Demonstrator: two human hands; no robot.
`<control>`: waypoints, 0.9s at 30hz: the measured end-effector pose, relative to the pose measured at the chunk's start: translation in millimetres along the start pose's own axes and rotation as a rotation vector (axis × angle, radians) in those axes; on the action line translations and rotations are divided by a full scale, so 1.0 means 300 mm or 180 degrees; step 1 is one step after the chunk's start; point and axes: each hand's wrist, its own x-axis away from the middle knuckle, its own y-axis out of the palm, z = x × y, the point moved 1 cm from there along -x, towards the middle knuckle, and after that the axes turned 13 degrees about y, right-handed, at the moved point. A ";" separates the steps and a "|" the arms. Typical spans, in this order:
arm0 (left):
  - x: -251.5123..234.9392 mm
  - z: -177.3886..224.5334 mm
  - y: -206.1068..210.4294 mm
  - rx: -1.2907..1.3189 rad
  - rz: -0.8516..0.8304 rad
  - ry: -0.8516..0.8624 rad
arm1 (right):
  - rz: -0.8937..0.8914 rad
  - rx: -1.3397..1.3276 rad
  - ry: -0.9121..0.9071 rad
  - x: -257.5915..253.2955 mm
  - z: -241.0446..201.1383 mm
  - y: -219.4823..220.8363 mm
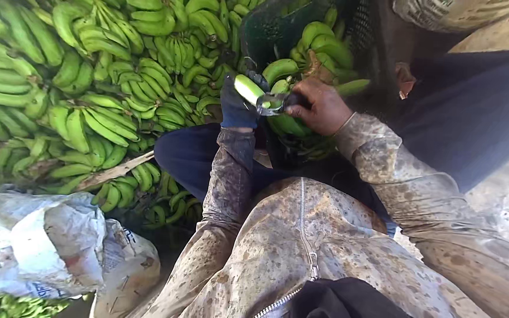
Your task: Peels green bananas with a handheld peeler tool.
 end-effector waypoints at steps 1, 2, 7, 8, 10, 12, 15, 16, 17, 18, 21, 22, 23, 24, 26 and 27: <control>-0.006 0.003 -0.004 0.0017 -0.0015 -0.0006 | -0.0035 0.0035 -0.0054 0.000 0.000 0.016; -0.002 0.001 -0.002 -0.0019 -0.0057 -0.0044 | -0.0048 0.0065 -0.0049 -0.002 0.002 0.024; 0.043 -0.029 0.065 -0.0626 -0.0073 0.0416 | 0.0129 0.0062 0.0052 -0.007 -0.006 0.020; 0.052 -0.045 0.083 -0.0785 -0.0146 0.0578 | 0.0167 0.0031 0.0111 -0.014 -0.006 0.016; 0.083 -0.080 0.097 -0.1284 -0.0361 0.0866 | 0.0183 -0.0021 0.0349 -0.035 -0.006 0.004; 0.105 -0.101 0.078 -0.1981 -0.0885 0.0949 | 0.0163 -0.0055 0.0732 -0.063 0.006 -0.024; 0.189 -0.091 0.060 -0.2755 -0.1571 0.0260 | 0.0167 0.0079 0.1525 -0.096 0.034 -0.096; 0.200 -0.089 0.051 -0.2640 -0.1688 -0.0095 | 0.0220 0.0086 0.1675 -0.098 0.049 -0.117; 0.202 -0.082 0.041 -0.2395 -0.1736 -0.0350 | 0.0312 0.0067 0.1697 -0.095 0.062 -0.134; 0.198 -0.072 0.031 -0.2177 -0.1633 -0.0435 | 0.0386 0.0025 0.1614 -0.083 0.065 -0.139; 0.128 -0.037 0.011 -0.1024 -0.1076 -0.0323 | 0.0357 -0.0056 0.0933 -0.023 0.032 -0.115; 0.098 -0.021 0.000 -0.0660 -0.0912 -0.0256 | 0.0274 -0.0049 0.0645 0.004 0.021 -0.094; 0.073 -0.004 -0.017 -0.0419 -0.0842 -0.0188 | 0.0197 -0.0026 0.0340 0.031 0.015 -0.068; 0.051 0.005 -0.020 -0.0213 -0.0778 -0.0285 | 0.0118 0.0006 0.0062 0.053 0.008 -0.042; 0.041 0.005 -0.004 -0.0226 -0.0734 -0.0508 | -0.0029 0.0121 -0.0192 0.069 -0.003 -0.001; 0.060 -0.005 0.012 -0.0498 -0.0682 -0.0442 | -0.0080 0.0143 -0.0149 0.063 -0.004 0.013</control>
